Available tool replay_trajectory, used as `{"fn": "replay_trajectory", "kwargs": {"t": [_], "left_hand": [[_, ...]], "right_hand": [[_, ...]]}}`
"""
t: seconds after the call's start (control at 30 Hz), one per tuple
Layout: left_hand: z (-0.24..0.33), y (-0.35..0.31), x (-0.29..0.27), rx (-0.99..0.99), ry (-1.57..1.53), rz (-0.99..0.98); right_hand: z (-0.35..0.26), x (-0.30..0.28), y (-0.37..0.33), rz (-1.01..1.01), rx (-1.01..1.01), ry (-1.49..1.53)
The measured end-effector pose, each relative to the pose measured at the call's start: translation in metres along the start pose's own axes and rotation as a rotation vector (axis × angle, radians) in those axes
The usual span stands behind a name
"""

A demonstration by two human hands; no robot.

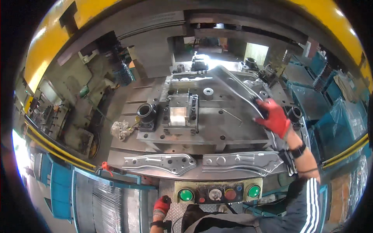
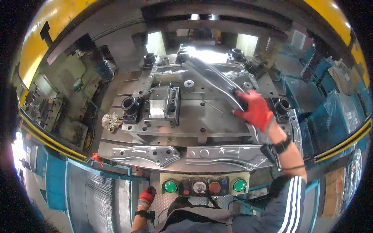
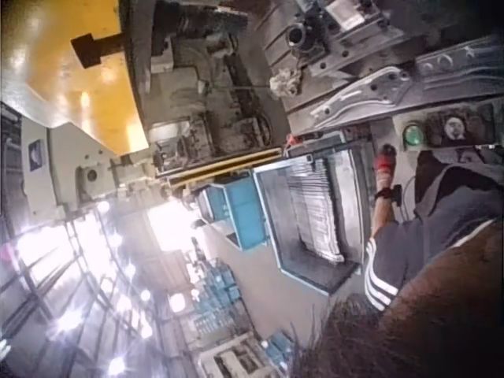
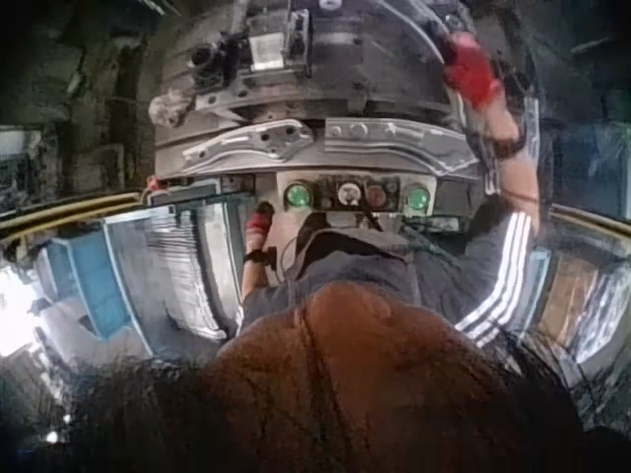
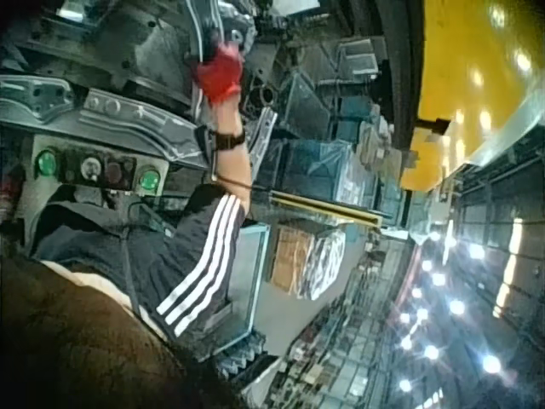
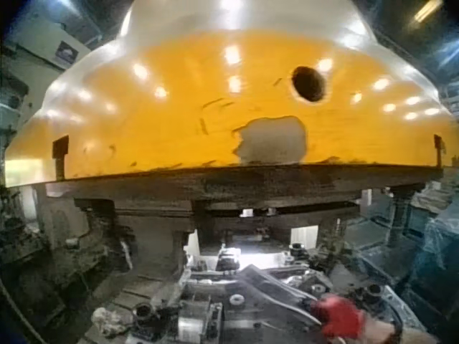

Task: Operating a large metal stamping press, loading parts, and transferring stamped components into storage bins.

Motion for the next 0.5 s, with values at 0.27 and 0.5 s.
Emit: {"fn": "replay_trajectory", "kwargs": {"t": [0.27,0.5], "left_hand": [[0.094,-0.007,-0.02,-0.063,0.332,-0.08],[0.068,0.001,-0.039,-0.068,0.292,-0.034]], "right_hand": [[-0.013,0.054,0.145,0.01,-0.324,-0.461],[0.011,0.095,0.198,-0.169,-0.299,-0.449]]}}
Point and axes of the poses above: each hand's wrist, its own y-axis towards the middle knuckle, its own x-axis out of the palm, z = x × y, the point moved 5 cm from there along y, towards the middle knuckle, and after that the axes turned 6 degrees about -y, right-handed, at the moved point
